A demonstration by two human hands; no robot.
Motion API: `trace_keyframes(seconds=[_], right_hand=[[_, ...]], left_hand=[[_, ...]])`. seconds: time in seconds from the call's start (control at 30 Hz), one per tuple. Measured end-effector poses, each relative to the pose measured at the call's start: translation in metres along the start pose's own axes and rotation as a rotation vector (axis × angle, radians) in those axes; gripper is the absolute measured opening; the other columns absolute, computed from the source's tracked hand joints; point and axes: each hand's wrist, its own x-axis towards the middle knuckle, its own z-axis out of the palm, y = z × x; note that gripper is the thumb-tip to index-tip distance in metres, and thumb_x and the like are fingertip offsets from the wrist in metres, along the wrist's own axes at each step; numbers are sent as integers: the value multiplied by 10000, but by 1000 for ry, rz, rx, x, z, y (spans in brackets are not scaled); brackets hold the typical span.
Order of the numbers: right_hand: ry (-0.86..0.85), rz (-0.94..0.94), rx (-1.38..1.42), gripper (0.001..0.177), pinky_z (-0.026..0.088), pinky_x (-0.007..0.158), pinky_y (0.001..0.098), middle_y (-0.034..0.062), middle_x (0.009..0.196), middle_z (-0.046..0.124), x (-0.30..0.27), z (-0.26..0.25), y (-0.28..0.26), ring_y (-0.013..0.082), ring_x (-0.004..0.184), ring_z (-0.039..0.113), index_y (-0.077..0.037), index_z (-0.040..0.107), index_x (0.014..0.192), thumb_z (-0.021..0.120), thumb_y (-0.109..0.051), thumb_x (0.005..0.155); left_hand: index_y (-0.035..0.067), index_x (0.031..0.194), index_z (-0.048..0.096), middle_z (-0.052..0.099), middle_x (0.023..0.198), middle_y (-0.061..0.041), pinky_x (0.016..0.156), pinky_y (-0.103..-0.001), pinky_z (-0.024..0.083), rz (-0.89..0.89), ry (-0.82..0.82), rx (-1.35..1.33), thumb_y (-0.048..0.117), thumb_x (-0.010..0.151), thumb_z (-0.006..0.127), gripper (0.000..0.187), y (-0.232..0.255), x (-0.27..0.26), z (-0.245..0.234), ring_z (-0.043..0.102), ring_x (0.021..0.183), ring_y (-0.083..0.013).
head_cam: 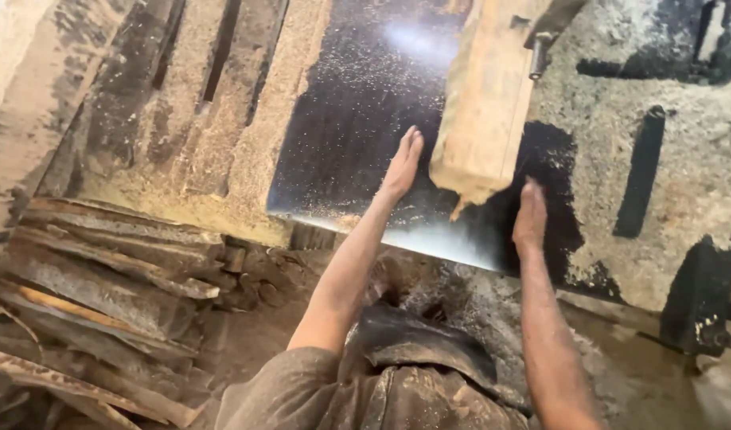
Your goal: The person processes wood by feeding wooden planks through a table saw and a planer, while a second person assists by receiving and moving the processed pieces.
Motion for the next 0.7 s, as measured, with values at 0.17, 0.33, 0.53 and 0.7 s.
trace_keyframes(seconds=[0.17,0.33,0.53,0.7], right_hand=[[-416,327,784,765,455,1139,420,153,1475,568,28,32,-81,283,1357,550,-12,409,1536,475,-558,1005],[-481,388,816,763,537,1056,387,206,1422,606,1,30,-97,277,1245,649,34,451,1500,483,-526,982],[-472,362,858,758,529,1051,406,217,1393,618,-50,25,-74,296,1221,648,55,473,1481,489,-523,991],[-498,472,980,777,519,1070,402,188,1392,624,-98,25,-44,273,1233,645,26,465,1483,498,-559,973]], left_hand=[[-17,1610,214,468,1554,-248,1160,-382,385,-174,-116,-197,527,923,679,992,28,24,33,485,1412,-301],[-4,1582,203,543,1450,-241,1052,-390,488,-274,-122,-433,446,799,781,1072,48,-17,42,591,1256,-285],[-20,1586,287,565,1441,-228,1060,-363,481,-192,-100,-350,417,858,758,971,29,-72,33,592,1261,-265],[10,1575,300,538,1463,-195,1064,-381,481,-175,-85,-265,355,902,708,860,-6,-113,27,574,1278,-266]])
